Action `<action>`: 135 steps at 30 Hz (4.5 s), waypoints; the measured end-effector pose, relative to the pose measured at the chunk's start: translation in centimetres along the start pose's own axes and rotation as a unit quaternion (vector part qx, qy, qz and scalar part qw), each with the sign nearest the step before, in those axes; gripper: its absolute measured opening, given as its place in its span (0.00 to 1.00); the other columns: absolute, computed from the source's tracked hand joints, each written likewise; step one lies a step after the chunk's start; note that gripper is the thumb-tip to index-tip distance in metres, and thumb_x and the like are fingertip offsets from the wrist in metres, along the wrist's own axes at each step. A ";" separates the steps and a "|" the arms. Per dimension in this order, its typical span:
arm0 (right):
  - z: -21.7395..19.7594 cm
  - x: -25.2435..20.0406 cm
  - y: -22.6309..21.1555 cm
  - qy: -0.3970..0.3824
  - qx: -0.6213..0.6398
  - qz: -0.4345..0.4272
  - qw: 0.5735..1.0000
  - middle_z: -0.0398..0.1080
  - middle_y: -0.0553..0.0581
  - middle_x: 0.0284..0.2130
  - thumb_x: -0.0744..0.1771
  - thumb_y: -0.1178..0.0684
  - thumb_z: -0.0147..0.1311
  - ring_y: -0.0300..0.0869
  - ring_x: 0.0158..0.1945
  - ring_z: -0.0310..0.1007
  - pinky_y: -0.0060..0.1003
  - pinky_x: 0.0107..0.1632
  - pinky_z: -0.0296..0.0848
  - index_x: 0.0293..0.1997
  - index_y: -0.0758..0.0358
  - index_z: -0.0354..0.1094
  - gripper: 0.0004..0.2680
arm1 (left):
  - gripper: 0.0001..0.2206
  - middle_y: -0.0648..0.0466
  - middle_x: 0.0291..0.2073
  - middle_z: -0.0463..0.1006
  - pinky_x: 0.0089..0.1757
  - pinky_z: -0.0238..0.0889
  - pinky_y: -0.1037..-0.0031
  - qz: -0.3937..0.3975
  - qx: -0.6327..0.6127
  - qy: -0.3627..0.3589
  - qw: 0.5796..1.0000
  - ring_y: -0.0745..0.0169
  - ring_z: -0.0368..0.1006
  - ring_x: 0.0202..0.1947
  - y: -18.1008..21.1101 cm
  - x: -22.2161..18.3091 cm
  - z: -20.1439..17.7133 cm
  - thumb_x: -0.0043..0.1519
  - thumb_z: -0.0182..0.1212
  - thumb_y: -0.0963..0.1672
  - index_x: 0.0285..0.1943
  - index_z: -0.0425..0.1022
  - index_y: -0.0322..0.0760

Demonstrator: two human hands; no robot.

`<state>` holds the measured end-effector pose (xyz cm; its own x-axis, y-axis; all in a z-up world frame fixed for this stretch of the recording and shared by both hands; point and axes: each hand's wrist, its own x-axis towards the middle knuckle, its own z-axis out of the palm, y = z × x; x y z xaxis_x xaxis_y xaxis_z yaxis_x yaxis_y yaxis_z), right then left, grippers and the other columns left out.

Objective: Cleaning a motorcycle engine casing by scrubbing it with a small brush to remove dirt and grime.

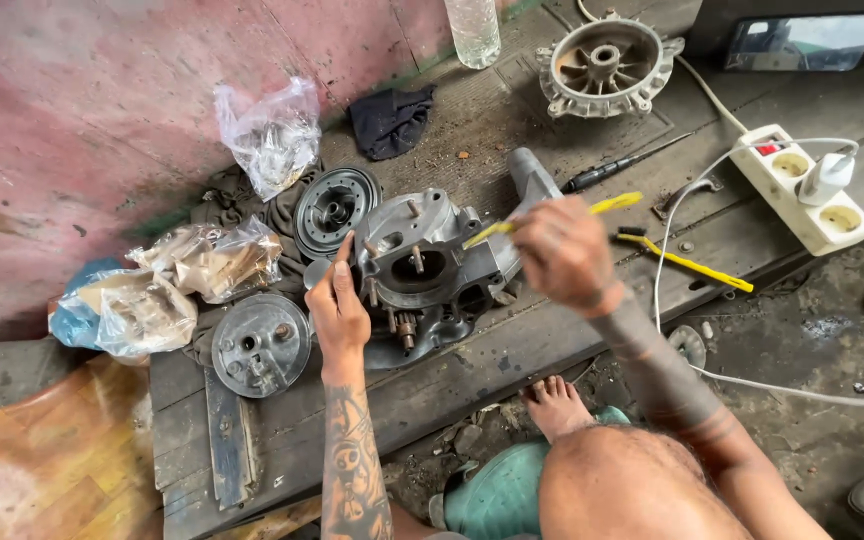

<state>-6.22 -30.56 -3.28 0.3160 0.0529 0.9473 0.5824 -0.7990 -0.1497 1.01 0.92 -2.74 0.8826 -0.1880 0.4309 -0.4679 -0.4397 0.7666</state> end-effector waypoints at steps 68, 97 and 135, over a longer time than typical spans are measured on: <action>-0.5 -1.8 -0.8 -0.105 -0.084 0.182 0.974 0.66 0.52 0.25 0.64 0.62 0.60 0.49 0.33 0.70 0.41 0.39 0.71 0.30 0.53 0.64 0.08 | 0.22 0.55 0.09 0.59 0.20 0.48 0.75 0.017 -0.029 0.001 0.999 0.75 0.45 0.12 0.9 0.3 -0.2 0.78 0.37 0.49 0.72 0.74 0.39; 0.0 -0.4 -1.3 -0.210 -0.112 0.192 0.952 0.65 0.48 0.24 0.65 0.58 0.60 0.45 0.33 0.73 0.36 0.39 0.71 0.28 0.52 0.63 0.08 | 0.24 0.41 0.57 0.84 0.54 0.69 0.69 0.008 -0.047 0.003 0.999 0.50 0.81 0.56 3.6 0.5 -0.7 0.72 0.42 0.49 0.65 0.77 0.28; -2.5 3.0 -6.3 -0.430 -0.102 0.234 0.866 0.73 0.60 0.26 0.64 0.50 0.54 0.58 0.33 0.77 0.55 0.37 0.77 0.40 0.55 0.65 0.06 | 0.24 0.41 0.61 0.81 0.58 0.66 0.67 0.005 -0.048 0.006 0.999 0.47 0.76 0.63 4.2 0.1 -0.9 0.72 0.42 0.48 0.66 0.77 0.29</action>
<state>-10.85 -26.86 1.18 0.9736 0.0514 0.2224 0.1234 -0.9381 -0.3235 -0.86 -0.18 0.91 0.8774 -0.1816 0.4440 -0.4796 -0.3507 0.8043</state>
